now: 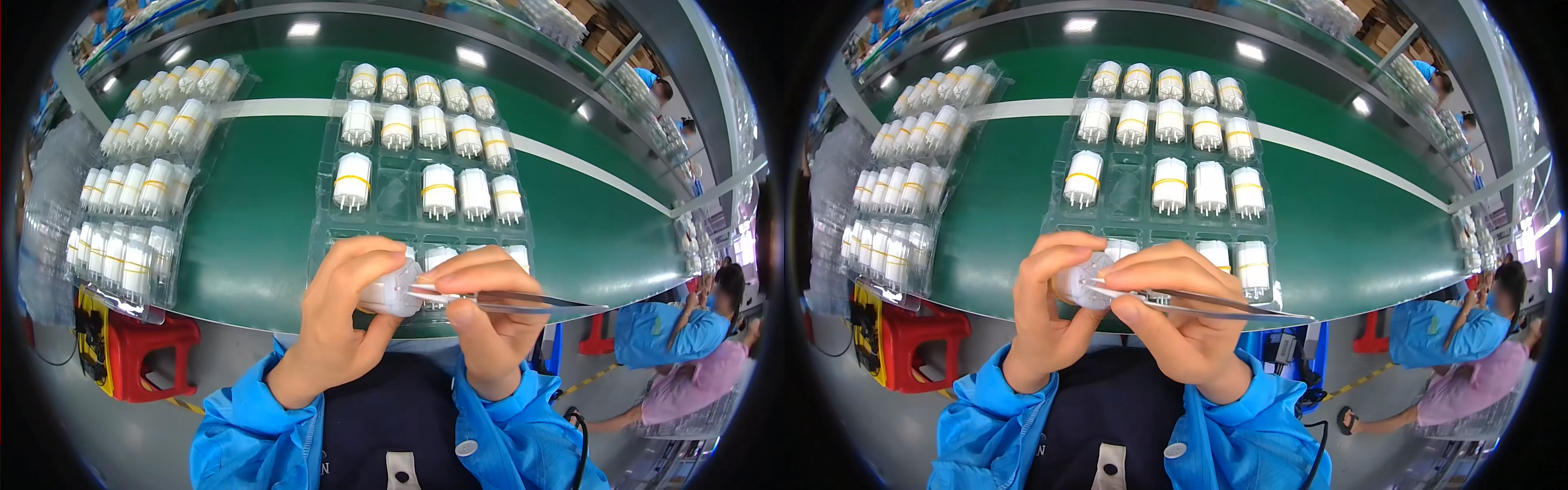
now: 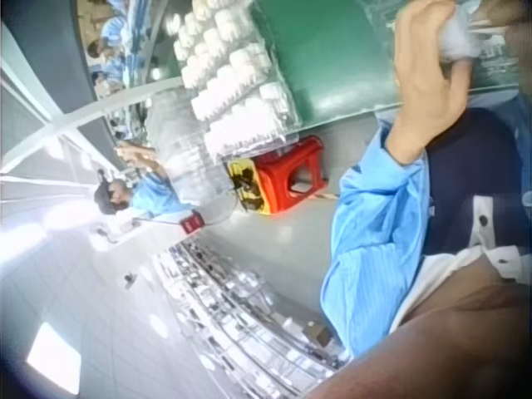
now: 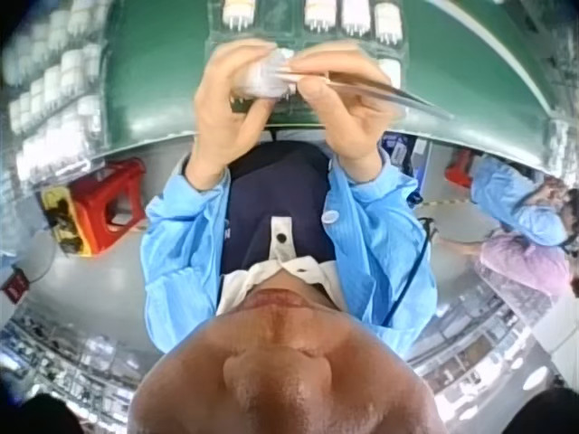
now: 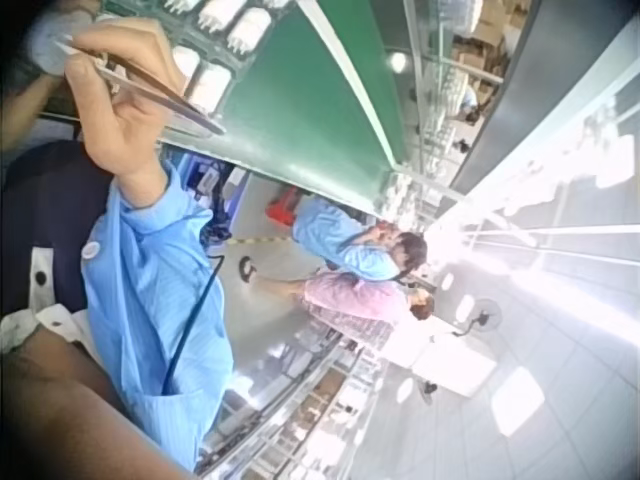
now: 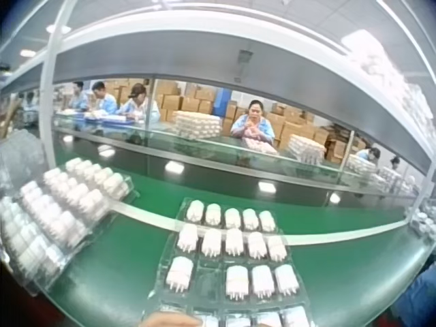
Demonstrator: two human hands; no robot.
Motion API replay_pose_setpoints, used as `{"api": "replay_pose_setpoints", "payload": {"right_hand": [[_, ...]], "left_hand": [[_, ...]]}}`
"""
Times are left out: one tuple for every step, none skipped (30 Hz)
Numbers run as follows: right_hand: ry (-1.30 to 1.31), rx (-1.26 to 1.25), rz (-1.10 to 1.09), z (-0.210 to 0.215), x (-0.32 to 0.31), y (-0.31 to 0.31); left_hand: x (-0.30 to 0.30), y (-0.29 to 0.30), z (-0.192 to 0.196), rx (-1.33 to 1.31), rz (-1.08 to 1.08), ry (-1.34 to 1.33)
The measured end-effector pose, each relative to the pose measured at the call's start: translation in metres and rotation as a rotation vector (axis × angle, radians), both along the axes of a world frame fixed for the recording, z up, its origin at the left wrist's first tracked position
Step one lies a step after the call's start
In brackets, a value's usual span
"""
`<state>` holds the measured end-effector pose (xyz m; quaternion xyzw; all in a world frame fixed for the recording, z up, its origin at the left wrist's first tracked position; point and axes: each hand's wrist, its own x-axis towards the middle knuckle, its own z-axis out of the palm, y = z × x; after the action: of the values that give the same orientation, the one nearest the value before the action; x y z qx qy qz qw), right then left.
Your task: The person uses tweezers to insert small white pins into the bottom of cylindrical white components. They handle the components one at a time, picking them up from a green tray, performing the insertion, and placing them back into the tray. The task is performed repeatedly on multiple units.
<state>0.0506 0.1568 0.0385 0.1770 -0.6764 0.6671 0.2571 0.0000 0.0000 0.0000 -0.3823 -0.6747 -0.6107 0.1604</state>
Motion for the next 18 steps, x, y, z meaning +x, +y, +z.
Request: {"api": "replay_pose_setpoints", "payload": {"right_hand": [[-0.006,-0.003,-0.023,-0.0019,-0.0006,-0.0037],[-0.013,-0.007,-0.046,-0.0027,-0.0009,-0.0064],[-0.007,-0.007,-0.044,-0.0034,-0.0014,-0.0074],[-0.002,-0.007,-0.041,-0.0033,-0.0021,-0.0084],[0.003,-0.007,-0.038,-0.0037,-0.0027,-0.0093],[0.004,-0.004,-0.042,-0.0038,-0.0031,-0.0097],[0.005,-0.001,-0.045,-0.0039,-0.0035,-0.0100],[0.006,0.002,-0.048,-0.0038,-0.0038,-0.0101],[0.006,0.007,-0.045,-0.0040,-0.0040,-0.0101],[0.006,0.012,-0.042,-0.0041,-0.0042,-0.0099],[0.006,0.016,-0.039,-0.0043,-0.0044,-0.0098],[0.004,0.014,-0.036,-0.0049,-0.0044,-0.0096],[0.001,0.012,-0.034,-0.0058,-0.0045,-0.0096],[-0.002,0.010,-0.031,-0.0066,-0.0046,-0.0094],[-0.002,0.016,-0.030,-0.0068,-0.0048,-0.0089],[-0.002,0.023,-0.029,-0.0070,-0.0049,-0.0080],[-0.002,0.030,-0.028,-0.0075,-0.0050,-0.0076],[-0.007,0.020,-0.028,-0.0086,-0.0050,-0.0072]], "left_hand": [[0.0011,0.0009,-0.0039,0.029,0.013,-0.003],[0.0014,0.0004,-0.0051,0.057,0.026,-0.006],[0.0010,-0.0013,-0.0048,0.003,0.044,0.009],[0.0007,-0.0039,-0.0037,-0.051,0.062,0.025],[0.0004,-0.0058,-0.0029,-0.104,0.080,0.040],[-0.0001,-0.0059,-0.0023,-0.111,0.085,0.056],[-0.0008,-0.0060,-0.0018,-0.117,0.090,0.071],[-0.0014,-0.0059,-0.0014,-0.124,0.095,0.087],[-0.0018,-0.0056,-0.0018,-0.120,0.103,0.099],[-0.0021,-0.0050,-0.0023,-0.117,0.110,0.110],[-0.0026,-0.0046,-0.0027,-0.113,0.118,0.122],[-0.0029,-0.0043,-0.0031,-0.118,0.124,0.134],[-0.0034,-0.0041,-0.0034,-0.123,0.130,0.146],[-0.0037,-0.0040,-0.0038,-0.127,0.136,0.157],[-0.0038,-0.0042,-0.0040,-0.124,0.133,0.151],[-0.0039,-0.0045,-0.0042,-0.121,0.129,0.145],[-0.0040,-0.0046,-0.0043,-0.118,0.126,0.139],[-0.0041,-0.0045,-0.0040,-0.118,0.127,0.139]]}}
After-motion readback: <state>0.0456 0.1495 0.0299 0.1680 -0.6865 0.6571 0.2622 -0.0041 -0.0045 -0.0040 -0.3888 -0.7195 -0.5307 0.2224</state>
